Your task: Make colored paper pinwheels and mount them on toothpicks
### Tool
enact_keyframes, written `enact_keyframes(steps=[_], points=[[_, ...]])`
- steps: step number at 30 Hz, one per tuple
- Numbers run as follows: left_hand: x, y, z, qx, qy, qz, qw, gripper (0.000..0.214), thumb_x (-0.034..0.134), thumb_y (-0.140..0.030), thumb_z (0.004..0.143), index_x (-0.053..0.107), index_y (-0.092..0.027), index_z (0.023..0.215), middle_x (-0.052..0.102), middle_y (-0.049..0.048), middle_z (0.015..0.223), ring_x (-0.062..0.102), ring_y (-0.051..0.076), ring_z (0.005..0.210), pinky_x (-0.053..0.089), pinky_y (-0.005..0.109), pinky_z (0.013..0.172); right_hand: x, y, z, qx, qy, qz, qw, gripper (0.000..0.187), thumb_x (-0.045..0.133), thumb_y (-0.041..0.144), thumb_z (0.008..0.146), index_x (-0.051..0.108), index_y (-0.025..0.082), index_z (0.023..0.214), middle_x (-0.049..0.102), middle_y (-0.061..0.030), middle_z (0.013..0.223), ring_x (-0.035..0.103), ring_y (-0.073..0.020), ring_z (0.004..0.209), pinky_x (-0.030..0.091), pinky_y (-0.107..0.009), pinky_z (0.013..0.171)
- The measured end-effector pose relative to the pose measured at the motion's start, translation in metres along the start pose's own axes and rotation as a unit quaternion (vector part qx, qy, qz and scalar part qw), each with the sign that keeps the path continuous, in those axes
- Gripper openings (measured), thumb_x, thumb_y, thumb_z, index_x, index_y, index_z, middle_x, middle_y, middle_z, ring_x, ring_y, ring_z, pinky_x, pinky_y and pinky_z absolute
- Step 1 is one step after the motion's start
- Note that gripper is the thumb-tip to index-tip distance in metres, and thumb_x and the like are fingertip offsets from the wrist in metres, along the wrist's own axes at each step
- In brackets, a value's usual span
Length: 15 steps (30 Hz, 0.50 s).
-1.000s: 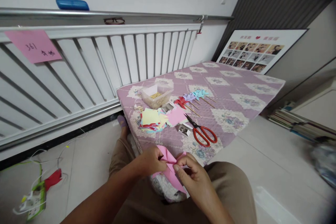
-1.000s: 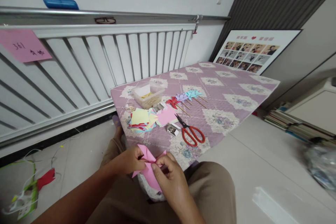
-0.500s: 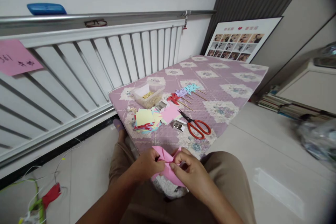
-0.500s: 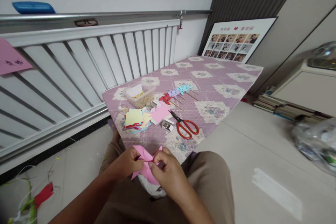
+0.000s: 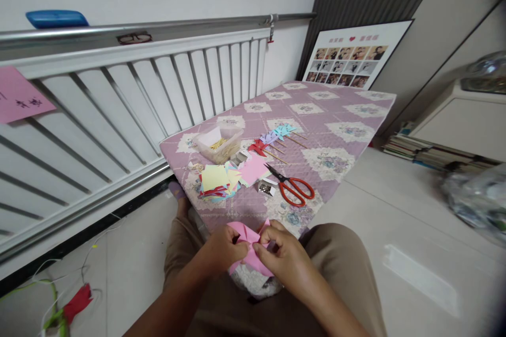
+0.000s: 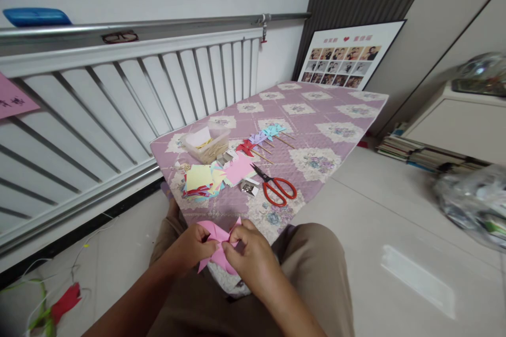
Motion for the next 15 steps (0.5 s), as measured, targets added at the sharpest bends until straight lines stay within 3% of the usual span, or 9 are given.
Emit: enact_keyframes(steps=[4, 6, 8, 10, 12, 15], points=[[0.001, 0.0, -0.001, -0.007, -0.006, -0.004, 1.0, 0.012, 0.052, -0.024, 0.067, 0.05, -0.017, 0.057, 0.04, -0.005, 0.05, 0.038, 0.011, 0.053, 0.027, 0.023, 0.049, 0.001, -0.001, 0.001, 0.009, -0.013, -0.011, 1.0, 0.015, 0.059, 0.017, 0.074, 0.049, 0.021, 0.064, 0.052, 0.0005, 0.073, 0.053, -0.0152, 0.067, 0.04, -0.025, 0.059], [0.001, 0.002, 0.0, -0.015, -0.009, -0.003, 1.0, 0.014, 0.052, -0.026, 0.068, 0.051, -0.017, 0.058, 0.04, -0.0051, 0.05, 0.036, 0.01, 0.052, 0.027, 0.023, 0.049, 0.001, -0.003, 0.001, 0.049, -0.027, 0.004, 0.998, 0.011, 0.06, 0.018, 0.071, 0.052, 0.021, 0.077, 0.055, 0.0011, 0.075, 0.053, -0.015, 0.065, 0.041, -0.026, 0.059], [0.002, 0.003, 0.0, -0.022, -0.011, -0.005, 1.0, 0.015, 0.052, -0.028, 0.069, 0.05, -0.017, 0.058, 0.039, -0.0052, 0.05, 0.034, 0.01, 0.051, 0.026, 0.023, 0.049, 0.003, -0.006, 0.0, 0.091, -0.041, 0.047, 0.994, 0.036, 0.061, 0.019, 0.07, 0.05, 0.021, 0.104, 0.058, 0.0013, 0.08, 0.052, -0.0139, 0.061, 0.042, -0.026, 0.057], [0.003, 0.003, 0.0, -0.023, -0.012, -0.009, 1.0, 0.016, 0.053, -0.028, 0.069, 0.05, -0.018, 0.057, 0.037, -0.0053, 0.049, 0.034, 0.01, 0.051, 0.026, 0.023, 0.048, 0.007, -0.008, 0.0, 0.113, -0.043, 0.104, 0.987, 0.065, 0.06, 0.019, 0.069, 0.035, 0.02, 0.13, 0.059, 0.0017, 0.081, 0.051, -0.0123, 0.057, 0.041, -0.025, 0.054], [0.003, 0.002, 0.0, -0.024, -0.017, -0.011, 0.999, 0.016, 0.054, -0.028, 0.069, 0.049, -0.018, 0.057, 0.037, -0.0054, 0.048, 0.034, 0.01, 0.051, 0.026, 0.023, 0.048, 0.011, -0.01, 0.0, 0.125, -0.033, 0.16, 0.979, 0.078, 0.059, 0.019, 0.071, 0.022, 0.02, 0.14, 0.059, 0.0038, 0.076, 0.049, -0.011, 0.053, 0.039, -0.023, 0.051], [0.004, 0.002, 0.0, -0.029, -0.02, -0.013, 0.999, 0.016, 0.055, -0.028, 0.069, 0.05, -0.018, 0.057, 0.037, -0.0057, 0.048, 0.034, 0.01, 0.051, 0.026, 0.023, 0.048, 0.018, -0.017, 0.0, 0.136, -0.006, 0.234, 0.963, 0.083, 0.058, 0.018, 0.073, 0.015, 0.019, 0.143, 0.055, 0.0071, 0.066, 0.046, -0.0102, 0.049, 0.035, -0.022, 0.047]])
Point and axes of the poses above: each hand's wrist, its own z-axis towards the middle knuckle, its own x-axis out of the palm, y = z × x, the point moved 4 cm from there along z, towards the middle knuckle
